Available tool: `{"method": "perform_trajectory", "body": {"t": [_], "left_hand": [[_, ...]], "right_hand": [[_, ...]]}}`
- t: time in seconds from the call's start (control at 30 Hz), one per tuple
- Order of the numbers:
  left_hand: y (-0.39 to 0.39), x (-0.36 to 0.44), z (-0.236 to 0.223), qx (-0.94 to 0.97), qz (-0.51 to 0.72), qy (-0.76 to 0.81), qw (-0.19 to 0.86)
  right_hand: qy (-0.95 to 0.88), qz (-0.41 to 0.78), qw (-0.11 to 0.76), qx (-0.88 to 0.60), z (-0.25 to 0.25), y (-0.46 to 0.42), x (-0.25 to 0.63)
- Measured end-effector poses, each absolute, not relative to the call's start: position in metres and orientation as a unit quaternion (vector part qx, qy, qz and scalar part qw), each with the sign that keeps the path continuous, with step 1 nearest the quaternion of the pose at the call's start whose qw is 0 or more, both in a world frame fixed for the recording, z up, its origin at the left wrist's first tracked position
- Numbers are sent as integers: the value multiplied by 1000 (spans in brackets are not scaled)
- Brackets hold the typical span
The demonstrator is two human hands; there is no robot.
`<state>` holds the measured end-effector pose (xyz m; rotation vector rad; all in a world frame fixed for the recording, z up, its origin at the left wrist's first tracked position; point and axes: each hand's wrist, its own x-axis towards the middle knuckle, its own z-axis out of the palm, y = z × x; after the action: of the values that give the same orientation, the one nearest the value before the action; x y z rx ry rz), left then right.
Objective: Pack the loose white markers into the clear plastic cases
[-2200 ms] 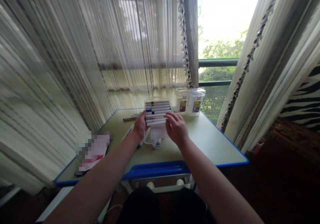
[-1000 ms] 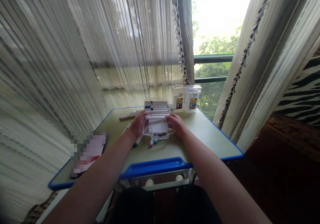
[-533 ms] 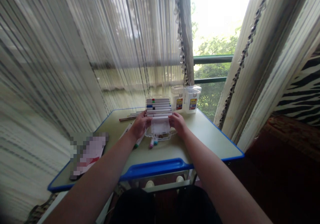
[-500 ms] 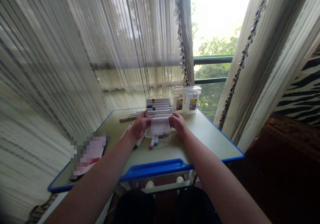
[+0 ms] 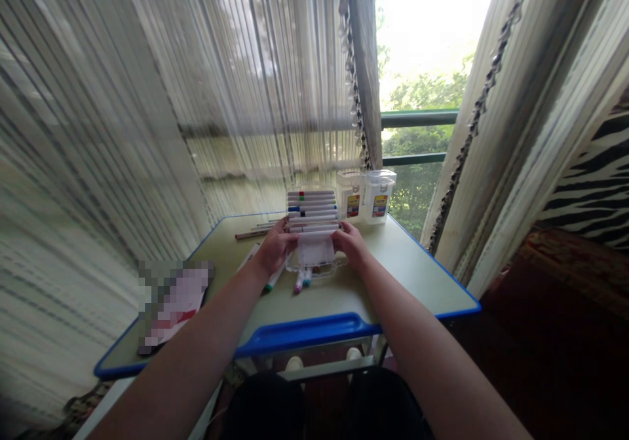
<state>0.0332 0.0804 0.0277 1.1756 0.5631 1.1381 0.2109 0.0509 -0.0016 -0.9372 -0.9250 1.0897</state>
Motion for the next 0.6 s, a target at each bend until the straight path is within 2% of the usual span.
{"method": "perform_trajectory", "body": {"t": [0.6], "left_hand": [[84, 33, 23, 483, 495, 257, 675]], "right_hand": [[-418, 489, 646, -412, -2, 50, 213]]}}
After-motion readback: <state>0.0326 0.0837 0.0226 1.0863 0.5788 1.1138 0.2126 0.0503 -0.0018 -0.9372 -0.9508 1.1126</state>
